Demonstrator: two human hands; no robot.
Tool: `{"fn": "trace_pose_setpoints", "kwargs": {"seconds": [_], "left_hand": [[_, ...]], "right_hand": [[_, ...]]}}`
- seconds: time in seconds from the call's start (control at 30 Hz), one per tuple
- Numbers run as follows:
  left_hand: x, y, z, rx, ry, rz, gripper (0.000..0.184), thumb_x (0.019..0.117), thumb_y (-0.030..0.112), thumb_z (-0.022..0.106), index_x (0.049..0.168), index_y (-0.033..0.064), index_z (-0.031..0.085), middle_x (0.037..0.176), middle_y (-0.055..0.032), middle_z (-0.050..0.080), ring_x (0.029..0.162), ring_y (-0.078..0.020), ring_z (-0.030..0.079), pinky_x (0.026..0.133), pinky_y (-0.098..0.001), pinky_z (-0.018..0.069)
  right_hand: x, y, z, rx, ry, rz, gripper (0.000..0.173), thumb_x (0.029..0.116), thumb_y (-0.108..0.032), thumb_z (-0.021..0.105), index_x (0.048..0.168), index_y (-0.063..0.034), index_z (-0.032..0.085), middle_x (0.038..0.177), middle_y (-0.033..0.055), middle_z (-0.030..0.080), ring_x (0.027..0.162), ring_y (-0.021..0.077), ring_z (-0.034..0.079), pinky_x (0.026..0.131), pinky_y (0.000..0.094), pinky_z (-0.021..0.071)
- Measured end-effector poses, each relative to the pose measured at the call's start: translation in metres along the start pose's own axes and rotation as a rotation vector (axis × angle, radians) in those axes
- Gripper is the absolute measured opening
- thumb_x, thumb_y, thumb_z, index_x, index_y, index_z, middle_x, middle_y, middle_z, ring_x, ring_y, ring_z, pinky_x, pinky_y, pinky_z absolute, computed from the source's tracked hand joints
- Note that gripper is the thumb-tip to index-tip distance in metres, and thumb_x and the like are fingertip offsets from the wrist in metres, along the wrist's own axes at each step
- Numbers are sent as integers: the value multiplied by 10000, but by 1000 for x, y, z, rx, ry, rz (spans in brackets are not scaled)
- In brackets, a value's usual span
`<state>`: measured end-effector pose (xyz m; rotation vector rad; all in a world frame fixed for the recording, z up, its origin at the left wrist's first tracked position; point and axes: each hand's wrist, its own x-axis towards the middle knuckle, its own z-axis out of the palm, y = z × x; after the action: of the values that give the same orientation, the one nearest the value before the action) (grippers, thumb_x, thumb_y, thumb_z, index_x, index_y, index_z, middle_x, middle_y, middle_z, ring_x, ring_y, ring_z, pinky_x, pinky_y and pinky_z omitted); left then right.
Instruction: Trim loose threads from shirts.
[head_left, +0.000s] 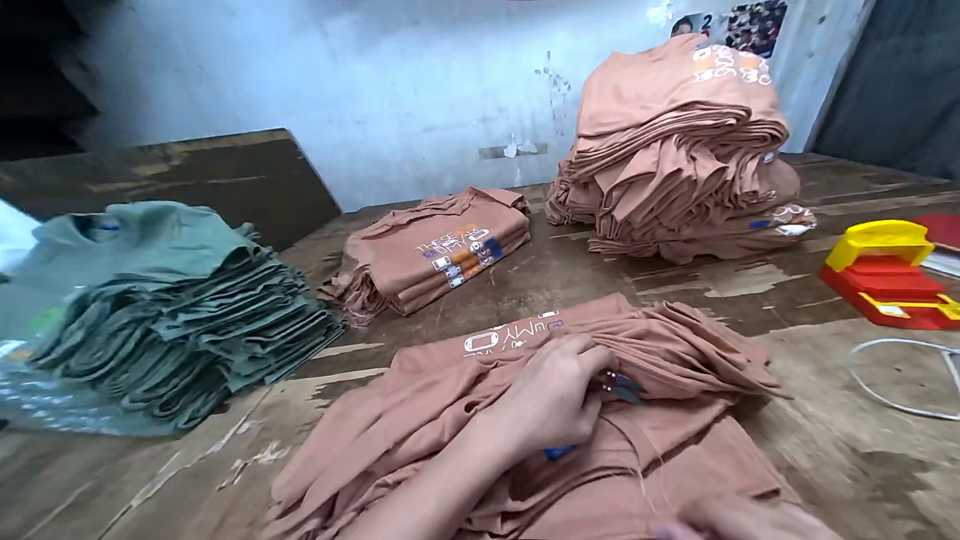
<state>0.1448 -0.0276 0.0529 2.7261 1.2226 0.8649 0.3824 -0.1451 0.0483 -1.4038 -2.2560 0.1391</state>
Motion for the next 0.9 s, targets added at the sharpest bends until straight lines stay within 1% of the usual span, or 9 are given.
{"fn": "trace_pose_setpoints", "kwargs": {"seconds": [0.1, 0.2, 0.33, 0.43, 0.57, 0.63, 0.7, 0.8, 0.9], "left_hand": [[-11, 9, -2, -65, 37, 149, 240, 947, 247, 702, 1176, 208, 763, 1085, 16, 738, 1069, -144, 670, 972, -380, 539], [-23, 19, -2, 33, 133, 301, 168, 1009, 227, 624, 1060, 209, 783, 992, 35, 750, 945, -158, 666, 856, -376, 511], [-26, 33, 6, 179, 138, 364, 223, 1002, 130, 576, 1109, 218, 751, 999, 28, 722, 923, -191, 632, 814, -394, 471], [-19, 33, 7, 68, 68, 285, 163, 982, 181, 622, 1048, 212, 768, 978, 36, 730, 941, -178, 647, 828, -388, 491], [-8, 14, 3, -255, -147, 58, 343, 855, 151, 752, 1194, 199, 733, 1074, -33, 658, 1025, -159, 636, 923, -361, 547], [-2, 3, 7, -361, -141, 58, 260, 801, 27, 722, 1023, 142, 795, 1016, -39, 691, 977, -143, 648, 871, -332, 548], [5, -4, 6, -443, -167, 100, 242, 840, -44, 649, 966, 106, 791, 1084, -14, 750, 1045, -106, 686, 938, -320, 568], [8, 0, 3, -520, -184, -19, 259, 890, -33, 568, 1024, 97, 747, 984, 6, 733, 879, -63, 673, 794, -287, 567], [9, 10, 7, -468, -111, -177, 243, 921, 4, 585, 1084, 118, 725, 975, 16, 732, 868, -67, 682, 800, -289, 574]], "right_hand": [[15, 5, 27, -52, 240, 42, 386, 938, -488, 684, 927, -122, 804, 789, 52, 723, 748, 247, 690, 700, 484, 550], [16, 12, 40, 9, 317, 14, 182, 921, -290, 710, 878, -144, 810, 798, 41, 718, 779, 237, 693, 722, 454, 557], [6, 13, 30, 36, 339, -30, 167, 941, -252, 701, 879, -148, 817, 784, 36, 704, 795, 227, 669, 731, 418, 542], [4, 6, 25, -57, 269, 5, 241, 917, -410, 719, 861, -199, 821, 813, 36, 718, 859, 283, 654, 762, 489, 480], [16, -7, 32, -245, 338, 157, 740, 782, -827, 612, 921, -114, 752, 923, 121, 706, 939, 377, 653, 754, 562, 473], [31, -9, 45, -273, 411, 174, 801, 754, -868, 581, 897, -95, 739, 880, 113, 704, 897, 361, 667, 753, 569, 477], [43, -7, 55, -281, 449, 166, 617, 777, -726, 657, 887, -124, 734, 854, 77, 695, 881, 329, 667, 762, 552, 476], [45, -6, 56, -52, 434, 106, 262, 771, -273, 768, 993, -136, 738, 846, -1, 725, 839, 237, 683, 782, 507, 493], [38, 3, 55, 97, 419, 36, 278, 850, -222, 766, 1121, -160, 776, 862, -52, 765, 812, 171, 687, 870, 501, 488]]}}
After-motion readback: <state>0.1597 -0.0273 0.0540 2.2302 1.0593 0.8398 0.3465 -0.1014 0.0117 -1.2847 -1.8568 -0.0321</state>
